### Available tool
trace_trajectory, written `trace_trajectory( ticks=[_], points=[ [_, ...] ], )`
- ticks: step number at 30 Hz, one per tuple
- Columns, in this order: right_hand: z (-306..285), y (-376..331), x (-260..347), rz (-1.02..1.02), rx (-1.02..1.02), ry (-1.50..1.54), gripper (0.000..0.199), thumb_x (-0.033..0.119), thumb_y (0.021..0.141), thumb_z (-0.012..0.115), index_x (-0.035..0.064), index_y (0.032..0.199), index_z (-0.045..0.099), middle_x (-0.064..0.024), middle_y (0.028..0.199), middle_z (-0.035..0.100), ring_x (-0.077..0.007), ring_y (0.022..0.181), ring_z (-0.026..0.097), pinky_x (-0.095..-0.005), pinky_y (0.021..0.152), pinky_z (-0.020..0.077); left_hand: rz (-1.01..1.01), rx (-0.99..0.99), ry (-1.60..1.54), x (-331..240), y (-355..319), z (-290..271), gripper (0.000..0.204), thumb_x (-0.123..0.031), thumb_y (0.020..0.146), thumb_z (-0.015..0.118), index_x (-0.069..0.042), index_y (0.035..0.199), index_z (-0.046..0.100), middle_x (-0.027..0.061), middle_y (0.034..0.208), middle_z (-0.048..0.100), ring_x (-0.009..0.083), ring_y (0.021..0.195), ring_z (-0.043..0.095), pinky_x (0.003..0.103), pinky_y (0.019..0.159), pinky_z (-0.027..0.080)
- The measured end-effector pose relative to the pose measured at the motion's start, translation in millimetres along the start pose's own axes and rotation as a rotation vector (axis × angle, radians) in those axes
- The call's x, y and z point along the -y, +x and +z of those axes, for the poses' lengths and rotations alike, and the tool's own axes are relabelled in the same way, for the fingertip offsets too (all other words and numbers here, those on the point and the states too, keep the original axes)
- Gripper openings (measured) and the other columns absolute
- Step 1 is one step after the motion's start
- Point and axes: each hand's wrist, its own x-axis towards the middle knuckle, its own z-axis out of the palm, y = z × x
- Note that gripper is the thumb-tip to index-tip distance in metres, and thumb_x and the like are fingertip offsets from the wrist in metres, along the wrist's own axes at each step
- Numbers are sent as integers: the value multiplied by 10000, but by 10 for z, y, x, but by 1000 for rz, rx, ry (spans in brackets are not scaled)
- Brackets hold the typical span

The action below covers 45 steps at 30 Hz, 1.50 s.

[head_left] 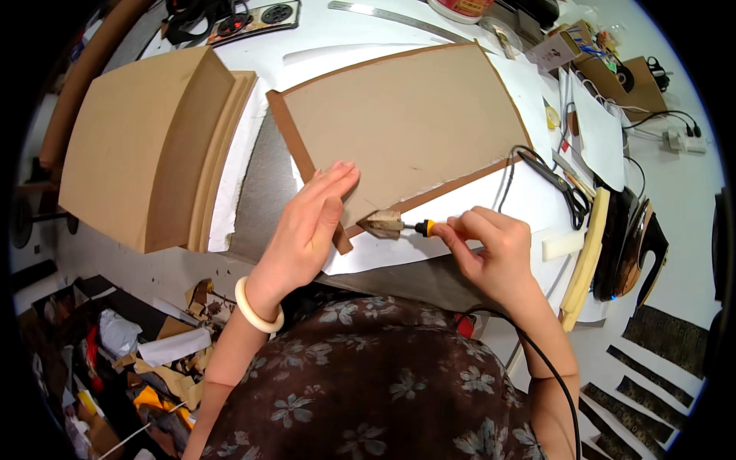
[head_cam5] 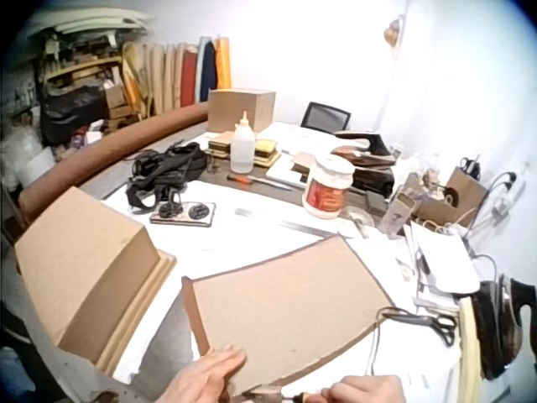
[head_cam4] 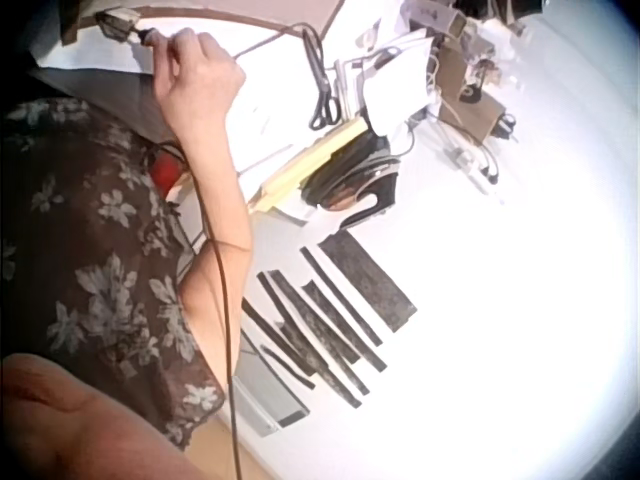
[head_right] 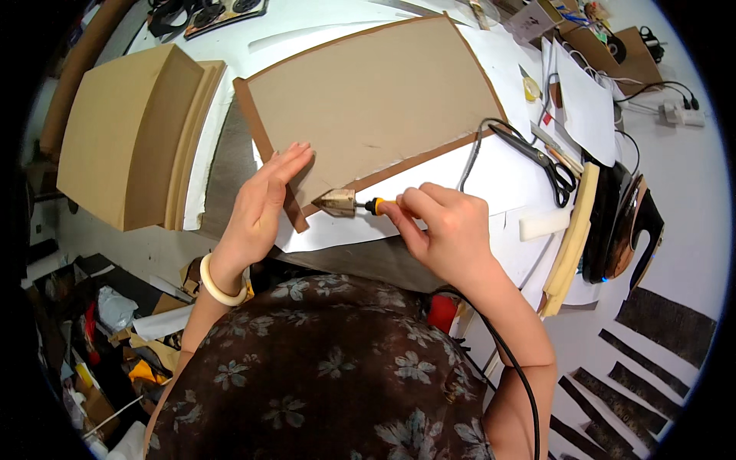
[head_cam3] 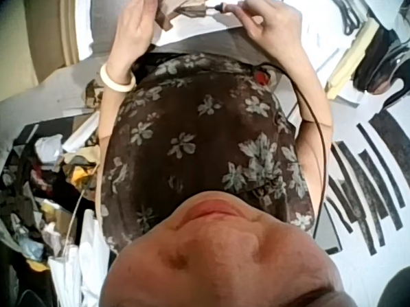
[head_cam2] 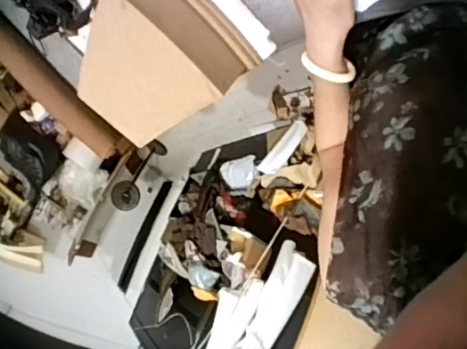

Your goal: The person assembles a cardboard box by applying glue to the edges of a flat cardboard piece and pressing them together. They use a brush to spread glue and an iron to press the glued edges, repeating the process for multiple edges.

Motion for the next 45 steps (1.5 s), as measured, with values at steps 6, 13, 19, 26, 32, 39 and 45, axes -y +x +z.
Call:
trace_trajectory(
  ticks=[6, 13, 19, 26, 32, 39, 45],
  points=[
    [-145, 13, -332, 133, -116, -88, 237, 173, 814, 765, 64, 675, 607, -51, 603, 607, -211, 474, 576, -304, 435, 414, -22, 17, 196, -76, -3, 99, 440, -264, 968, 580, 48, 1277, 556, 173, 1406, 506, 357, 1354, 421, 479, 1165, 255],
    [-200, -99, -298, 157, -67, -68, 249, 204, 838, 742, 71, 674, 610, -40, 596, 603, -204, 477, 576, -316, 450, 431, 88, 87, 542, -259, 209, 231, 805, -390, 797, 750, 53, 1387, 429, 211, 1464, 413, 369, 1381, 367, 546, 1147, 263],
    [-384, -148, -656, 245, -145, -126, 280, 240, 840, 740, 59, 664, 619, -58, 594, 629, -217, 484, 590, -324, 455, 423, 41, 147, 551, -196, 240, 306, 750, -320, 826, 745, 22, 1413, 428, 197, 1499, 385, 379, 1421, 307, 525, 1169, 222],
    [-574, -162, -1022, 341, -179, -180, 303, 273, 843, 737, 47, 671, 632, -89, 608, 643, -257, 497, 598, -350, 474, 431, 55, 152, 600, -206, 246, 323, 740, -354, 851, 717, 41, 1405, 426, 202, 1497, 386, 381, 1414, 319, 541, 1158, 234],
    [-620, -231, -1136, 512, -372, 103, 263, 229, 870, 736, 13, 755, 638, -67, 623, 637, -129, 527, 539, -275, 521, 415, 136, 170, 705, -178, 180, 246, 664, -278, 858, 713, 51, 1370, 449, 238, 1426, 448, 406, 1364, 383, 532, 1143, 284],
    [-802, 241, -1488, 487, -520, 347, 215, 201, 907, 685, -7, 907, 630, -60, 774, 656, -112, 729, 600, -257, 663, 474, 427, 354, 1075, -141, 33, -98, 521, -186, 901, 612, -9, 1368, 466, 269, 1291, 536, 486, 1185, 525, 479, 959, 506],
    [-1074, 1266, -2046, 443, -501, -212, 209, 224, 826, 706, 40, 922, 686, -148, 859, 708, -332, 806, 678, -396, 726, 525, 572, 353, 1285, -407, 128, -235, 490, -128, 865, 557, -31, 1341, 489, 271, 1265, 567, 492, 1037, 609, 473, 857, 558]
  ],
)
